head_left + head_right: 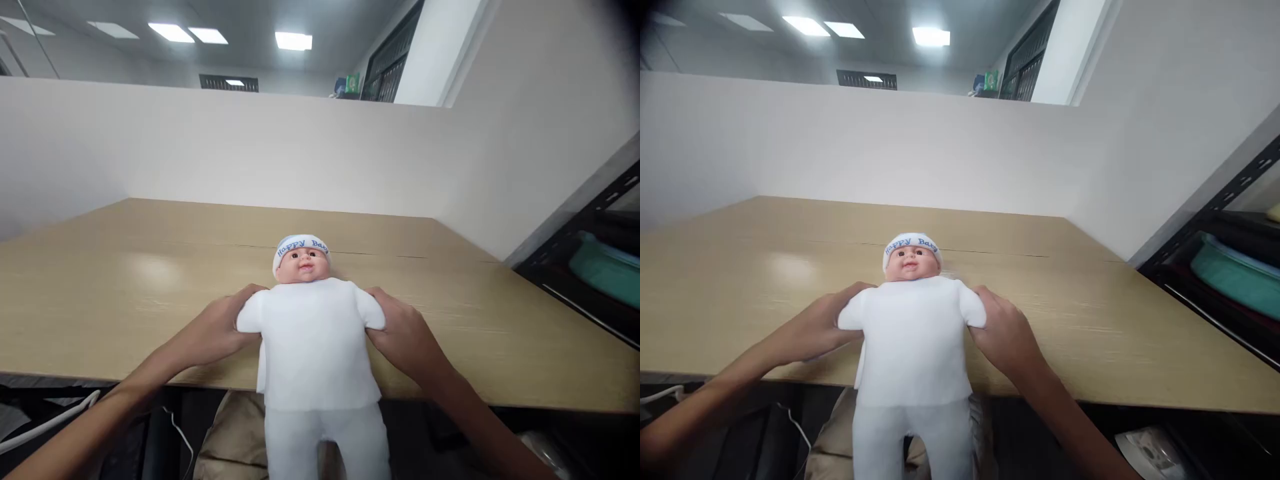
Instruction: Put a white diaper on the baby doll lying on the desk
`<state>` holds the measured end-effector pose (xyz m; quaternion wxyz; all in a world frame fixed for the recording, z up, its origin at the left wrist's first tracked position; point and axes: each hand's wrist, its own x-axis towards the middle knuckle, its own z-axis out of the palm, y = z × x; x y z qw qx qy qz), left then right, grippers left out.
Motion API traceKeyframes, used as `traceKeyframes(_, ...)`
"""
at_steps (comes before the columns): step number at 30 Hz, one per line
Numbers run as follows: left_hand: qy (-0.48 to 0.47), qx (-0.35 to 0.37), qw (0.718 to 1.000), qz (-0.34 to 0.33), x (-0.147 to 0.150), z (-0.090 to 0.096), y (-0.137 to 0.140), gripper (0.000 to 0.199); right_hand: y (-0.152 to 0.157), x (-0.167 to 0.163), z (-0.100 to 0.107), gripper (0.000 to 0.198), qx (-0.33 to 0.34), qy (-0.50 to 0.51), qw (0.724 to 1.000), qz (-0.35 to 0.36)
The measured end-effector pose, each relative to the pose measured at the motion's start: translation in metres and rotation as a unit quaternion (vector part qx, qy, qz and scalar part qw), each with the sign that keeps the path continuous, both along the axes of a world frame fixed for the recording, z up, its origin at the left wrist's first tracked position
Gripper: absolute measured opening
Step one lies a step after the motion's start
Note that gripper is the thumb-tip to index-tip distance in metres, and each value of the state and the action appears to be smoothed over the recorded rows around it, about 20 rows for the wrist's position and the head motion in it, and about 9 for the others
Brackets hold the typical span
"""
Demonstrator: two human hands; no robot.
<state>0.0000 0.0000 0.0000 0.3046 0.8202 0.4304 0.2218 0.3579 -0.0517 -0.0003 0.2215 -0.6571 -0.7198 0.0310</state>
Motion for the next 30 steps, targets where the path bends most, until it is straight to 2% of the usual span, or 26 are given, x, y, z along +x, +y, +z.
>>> traceKeyframes(4, 0.054, -0.028, 0.998, 0.007, 0.003, -0.015, 0.043, 0.051, 0.03, 0.003, -0.021, 0.009, -0.023, -0.053, 0.998, 0.017)
traceKeyframes(9, 0.088, -0.035, 0.995, 0.009, 0.0, -0.034, 0.083, 0.052, 0.063, 0.007, -0.04, 0.004, -0.035, -0.063, 0.997, 0.011)
traceKeyframes(17, 0.153, 0.091, 0.973, 0.148, 0.001, -0.047, 0.115, 0.045, 0.111, 0.025, -0.069, 0.019, 0.035, -0.063, 0.997, 0.008)
traceKeyframes(22, 0.176, 0.142, 0.959, 0.173, 0.011, -0.062, 0.144, 0.044, 0.147, 0.031, -0.072, 0.024, 0.055, -0.089, 0.994, 0.005)
traceKeyframes(30, 0.148, 0.215, 0.95, 0.172, 0.031, -0.074, 0.223, 0.057, 0.231, 0.034, -0.065, 0.03, 0.075, -0.107, 0.991, 0.015)
